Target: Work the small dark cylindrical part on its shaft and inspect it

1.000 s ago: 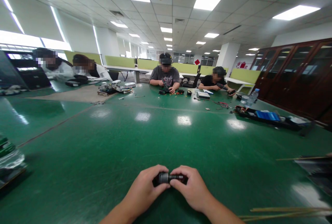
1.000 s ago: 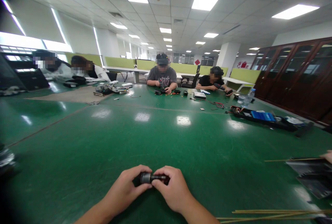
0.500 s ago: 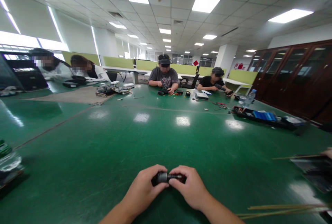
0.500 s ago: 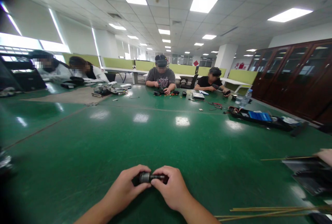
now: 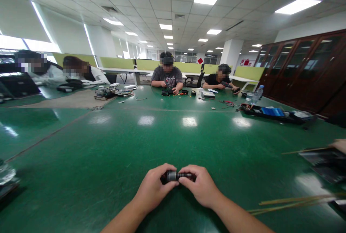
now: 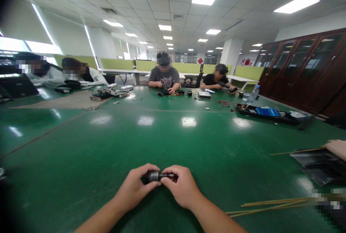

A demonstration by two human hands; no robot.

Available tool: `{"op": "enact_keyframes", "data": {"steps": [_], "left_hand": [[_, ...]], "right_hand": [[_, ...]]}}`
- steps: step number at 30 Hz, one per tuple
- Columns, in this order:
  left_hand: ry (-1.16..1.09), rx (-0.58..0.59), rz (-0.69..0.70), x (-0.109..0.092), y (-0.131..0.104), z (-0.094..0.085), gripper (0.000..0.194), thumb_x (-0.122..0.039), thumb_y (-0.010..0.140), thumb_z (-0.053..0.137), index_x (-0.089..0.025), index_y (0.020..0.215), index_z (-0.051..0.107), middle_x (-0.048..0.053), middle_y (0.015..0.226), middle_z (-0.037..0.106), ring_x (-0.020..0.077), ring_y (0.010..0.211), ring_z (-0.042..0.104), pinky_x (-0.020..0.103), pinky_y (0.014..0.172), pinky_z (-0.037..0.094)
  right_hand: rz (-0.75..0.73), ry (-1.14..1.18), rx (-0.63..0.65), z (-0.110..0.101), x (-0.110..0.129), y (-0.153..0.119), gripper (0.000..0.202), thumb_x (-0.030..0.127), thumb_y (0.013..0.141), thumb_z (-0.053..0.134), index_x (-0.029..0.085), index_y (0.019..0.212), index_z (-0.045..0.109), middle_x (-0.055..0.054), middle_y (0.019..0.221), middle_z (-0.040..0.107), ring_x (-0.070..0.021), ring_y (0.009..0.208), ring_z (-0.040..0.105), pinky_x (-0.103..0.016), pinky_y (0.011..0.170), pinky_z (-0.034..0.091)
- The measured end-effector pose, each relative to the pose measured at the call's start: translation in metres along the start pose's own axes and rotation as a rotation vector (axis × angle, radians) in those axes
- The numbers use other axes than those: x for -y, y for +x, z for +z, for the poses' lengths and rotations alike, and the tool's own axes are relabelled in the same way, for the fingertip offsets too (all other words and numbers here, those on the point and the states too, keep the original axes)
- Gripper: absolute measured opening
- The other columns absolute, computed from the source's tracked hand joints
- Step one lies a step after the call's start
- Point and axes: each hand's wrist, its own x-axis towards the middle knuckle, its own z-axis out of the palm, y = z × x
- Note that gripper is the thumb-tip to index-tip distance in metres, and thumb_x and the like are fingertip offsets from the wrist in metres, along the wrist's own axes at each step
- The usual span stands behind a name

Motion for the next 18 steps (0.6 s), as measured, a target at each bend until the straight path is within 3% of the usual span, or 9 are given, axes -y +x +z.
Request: {"op": "enact_keyframes", "data": {"steps": [11,18], "left_hand": [[0.067,-0.046,0.041,-0.004,-0.007,0.001,0.025,-0.021,0.080,0.070,-0.026,0.104,0.065,0.000,0.098,0.070,0.0184,0.089,0.064,0.027,0.079,0.048],[0.098,-0.063,0.075,-0.007,-0.016,-0.011,0.026,-0.021,0.080,0.071,-0.025,0.106,0.065,0.001,0.099,0.069,0.0189,0.092,0.065,0.028,0.083,0.048]], "right_hand": [[-0.029,0.019,-0.005,0.004,-0.002,-0.005,0.019,0.030,0.080,0.067,0.017,0.093,0.075,-0.003,0.082,0.071,-0.0170,0.074,0.063,-0.025,0.068,0.046],[0.011,0.089,0.058,0.008,0.002,-0.004,0.023,0.033,0.081,0.067,0.016,0.094,0.076,-0.002,0.071,0.070,-0.0155,0.065,0.061,-0.024,0.064,0.045]]}}
